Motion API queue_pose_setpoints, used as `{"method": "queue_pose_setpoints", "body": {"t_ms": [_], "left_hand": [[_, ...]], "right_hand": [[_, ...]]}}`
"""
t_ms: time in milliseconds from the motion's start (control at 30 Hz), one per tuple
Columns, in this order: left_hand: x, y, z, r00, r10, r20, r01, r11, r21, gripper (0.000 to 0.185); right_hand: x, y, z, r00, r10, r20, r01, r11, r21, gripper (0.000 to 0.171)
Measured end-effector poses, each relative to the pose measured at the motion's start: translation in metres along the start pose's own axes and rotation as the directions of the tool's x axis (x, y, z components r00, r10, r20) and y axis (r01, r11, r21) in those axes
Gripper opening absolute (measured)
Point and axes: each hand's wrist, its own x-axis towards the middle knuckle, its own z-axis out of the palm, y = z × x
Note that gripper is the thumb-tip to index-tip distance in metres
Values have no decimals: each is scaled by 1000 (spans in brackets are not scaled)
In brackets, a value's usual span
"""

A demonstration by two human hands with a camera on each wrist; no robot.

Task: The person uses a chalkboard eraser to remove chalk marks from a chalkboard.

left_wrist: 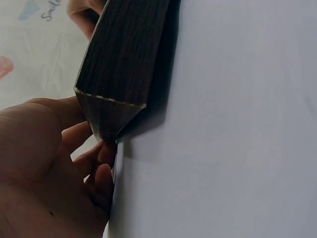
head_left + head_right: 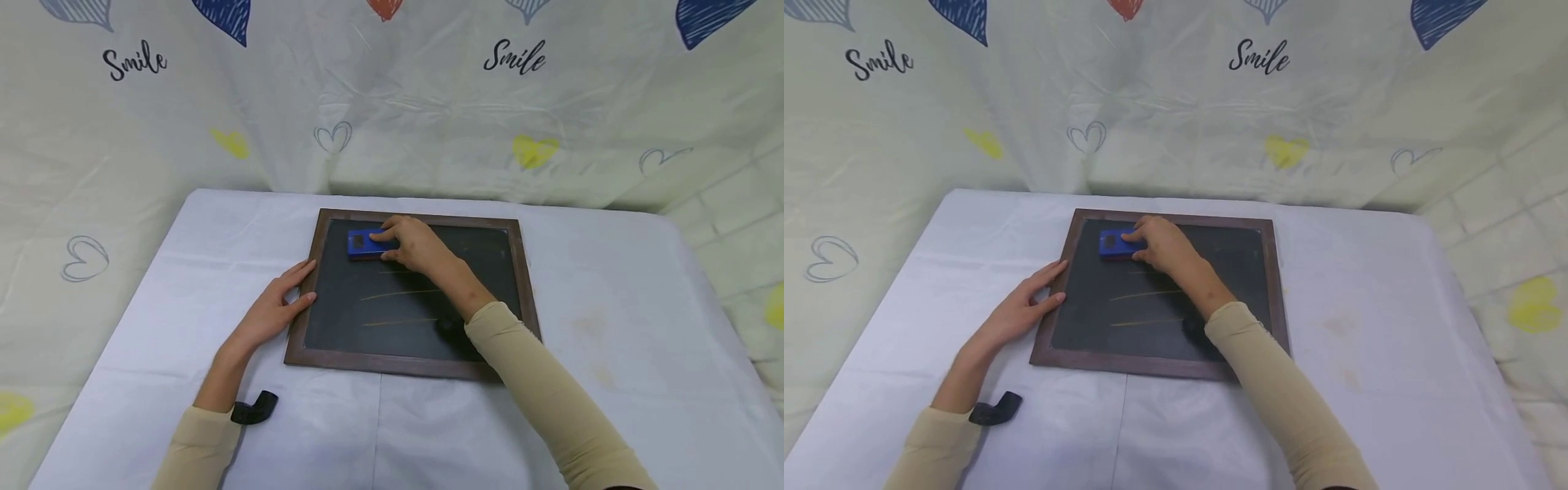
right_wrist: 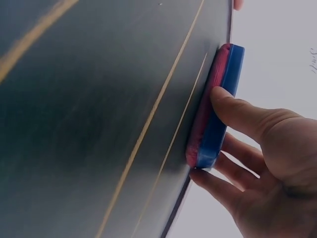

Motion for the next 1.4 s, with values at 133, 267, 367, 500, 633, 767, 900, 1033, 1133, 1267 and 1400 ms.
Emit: {"method": "queue_pose_setpoints", "body": {"t_ms": [133, 267, 367, 500, 633, 767, 900, 1033, 1133, 1267, 1400], "left_hand": [[2, 1, -1, 1000, 5, -5, -5, 1000, 2, 67], [2, 2, -1, 1000, 1, -8, -1, 1000, 10, 67], [1, 2, 0, 1000, -5, -11, 5, 1000, 21, 67], [0, 2, 1, 1000, -2, -19, 3, 999, 32, 66], [0, 2, 1, 1000, 0, -23, 1, 999, 33, 66], [-2, 1, 1, 1000, -1, -18, 2, 1000, 27, 67], [-2, -2, 2, 1000, -6, -11, 7, 1000, 25, 68], [1, -2, 3, 1000, 2, -10, -1, 1000, 26, 67], [0, -2, 3, 1000, 1, -12, 0, 1000, 31, 67], [-3, -2, 3, 1000, -8, -17, 9, 1000, 29, 67], [-2, 0, 2, 1000, -12, -18, 12, 1000, 26, 67]], "right_hand": [[0, -1, -2, 1000, 1, -2, -2, 1000, -14, 55], [-3, 0, -3, 1000, 19, 1, -19, 1000, -17, 55], [-6, 2, -4, 999, 36, 9, -36, 999, -28, 54], [-11, 7, -5, 998, 58, 6, -57, 998, -35, 54], [-16, 15, -6, 997, 69, -15, -70, 997, -35, 53], [-24, 25, -5, 996, 81, -34, -82, 996, -20, 52], [-32, 36, -6, 995, 85, -47, -85, 996, -2, 52], [-39, 44, -10, 993, 101, -57, -100, 995, 8, 51], [-43, 48, -10, 993, 104, -62, -104, 995, 10, 51], [-45, 53, -10, 993, 99, -63, -98, 995, 13, 52], [-49, 57, -13, 992, 110, -66, -110, 994, 10, 52]]}}
